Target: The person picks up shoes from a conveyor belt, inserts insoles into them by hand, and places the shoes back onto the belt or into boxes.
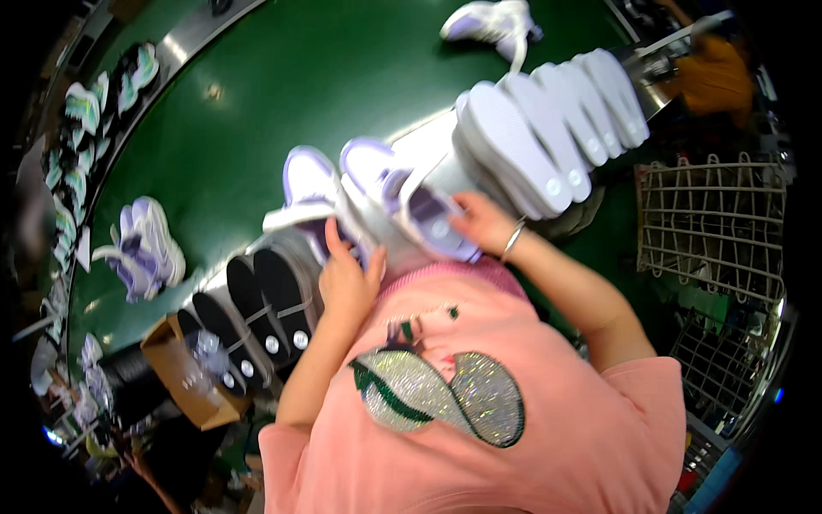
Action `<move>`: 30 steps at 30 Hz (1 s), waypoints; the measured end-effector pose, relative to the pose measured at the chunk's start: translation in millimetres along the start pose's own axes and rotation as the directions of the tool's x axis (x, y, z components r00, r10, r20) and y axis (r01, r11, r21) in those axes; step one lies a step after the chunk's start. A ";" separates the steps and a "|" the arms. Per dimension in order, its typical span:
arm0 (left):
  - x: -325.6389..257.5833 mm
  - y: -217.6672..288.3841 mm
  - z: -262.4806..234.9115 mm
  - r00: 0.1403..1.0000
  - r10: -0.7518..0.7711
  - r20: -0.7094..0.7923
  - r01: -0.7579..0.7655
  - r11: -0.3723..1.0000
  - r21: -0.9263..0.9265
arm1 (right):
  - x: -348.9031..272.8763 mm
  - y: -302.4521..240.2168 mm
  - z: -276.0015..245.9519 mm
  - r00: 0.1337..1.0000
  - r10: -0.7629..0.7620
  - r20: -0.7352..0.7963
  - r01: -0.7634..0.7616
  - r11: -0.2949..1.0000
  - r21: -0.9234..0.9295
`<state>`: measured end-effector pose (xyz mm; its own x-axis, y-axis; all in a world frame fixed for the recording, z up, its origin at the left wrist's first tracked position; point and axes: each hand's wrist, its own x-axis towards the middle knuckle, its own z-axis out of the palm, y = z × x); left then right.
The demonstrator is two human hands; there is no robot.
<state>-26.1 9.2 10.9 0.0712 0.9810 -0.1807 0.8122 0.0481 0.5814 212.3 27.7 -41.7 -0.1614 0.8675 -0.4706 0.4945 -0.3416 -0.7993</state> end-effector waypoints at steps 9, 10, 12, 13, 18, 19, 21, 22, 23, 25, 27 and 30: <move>60.7 2.9 10.1 0.993 -0.114 0.032 0.106 0.975 0.196 | 7.8 -44.3 3.0 0.931 -0.282 0.230 0.307 0.948 -0.082; 67.1 -2.4 4.9 0.993 -0.115 0.008 0.112 0.980 0.162 | 7.5 -50.2 -7.7 0.920 -0.288 0.267 0.324 0.941 -0.101; 85.8 -20.5 -4.1 0.991 -0.084 -0.109 0.097 0.987 0.125 | 12.3 -61.4 -33.5 0.901 -0.329 0.282 0.380 0.913 -0.147; 98.2 -23.9 -15.4 0.985 -0.096 -0.145 0.113 0.987 0.117 | 16.1 -66.8 -49.6 0.894 -0.362 0.263 0.412 0.895 -0.169; 152.5 -28.6 -64.0 0.891 -0.211 -0.402 0.255 0.965 0.059 | 68.7 -68.4 -130.2 0.871 -0.487 0.061 0.468 0.787 -0.401; 153.2 -20.6 -69.8 0.869 -0.198 -0.454 0.194 0.979 -0.055 | 80.8 -65.3 -147.6 0.865 -0.502 -0.022 0.430 0.762 -0.484; 152.9 -15.6 -58.8 0.839 -0.085 -0.538 0.041 0.995 -0.093 | 107.9 -57.5 -185.5 0.860 -0.488 -0.147 0.279 0.692 -0.666; 148.5 -13.7 -51.2 0.814 -0.029 -0.580 -0.034 0.995 -0.097 | 122.8 -47.2 -204.2 0.841 -0.496 -0.218 0.216 0.675 -0.705; 141.6 -18.7 -34.6 0.848 0.004 -0.531 -0.033 0.998 -0.045 | 139.6 -37.6 -222.0 0.798 -0.537 -0.276 0.154 0.623 -0.767; 124.9 -23.3 6.5 0.878 0.123 -0.462 -0.092 0.992 0.090 | 165.9 -25.8 -253.6 0.795 -0.463 -0.392 -0.081 0.560 -0.824; 103.7 -17.1 41.6 0.922 0.145 -0.358 -0.097 0.984 0.150 | 182.3 -23.0 -278.5 0.853 -0.336 -0.400 -0.218 0.467 -0.857; 76.5 -13.2 82.5 0.977 0.086 -0.196 -0.028 0.960 0.278 | 206.3 -1.9 -298.2 0.872 -0.303 -0.383 -0.320 0.239 -0.917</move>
<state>16.4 68.1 -76.0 0.0254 0.9993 0.0289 0.9386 -0.0338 0.3432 432.7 315.2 -25.8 0.0364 0.9990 -0.0249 0.9528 -0.0272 0.3025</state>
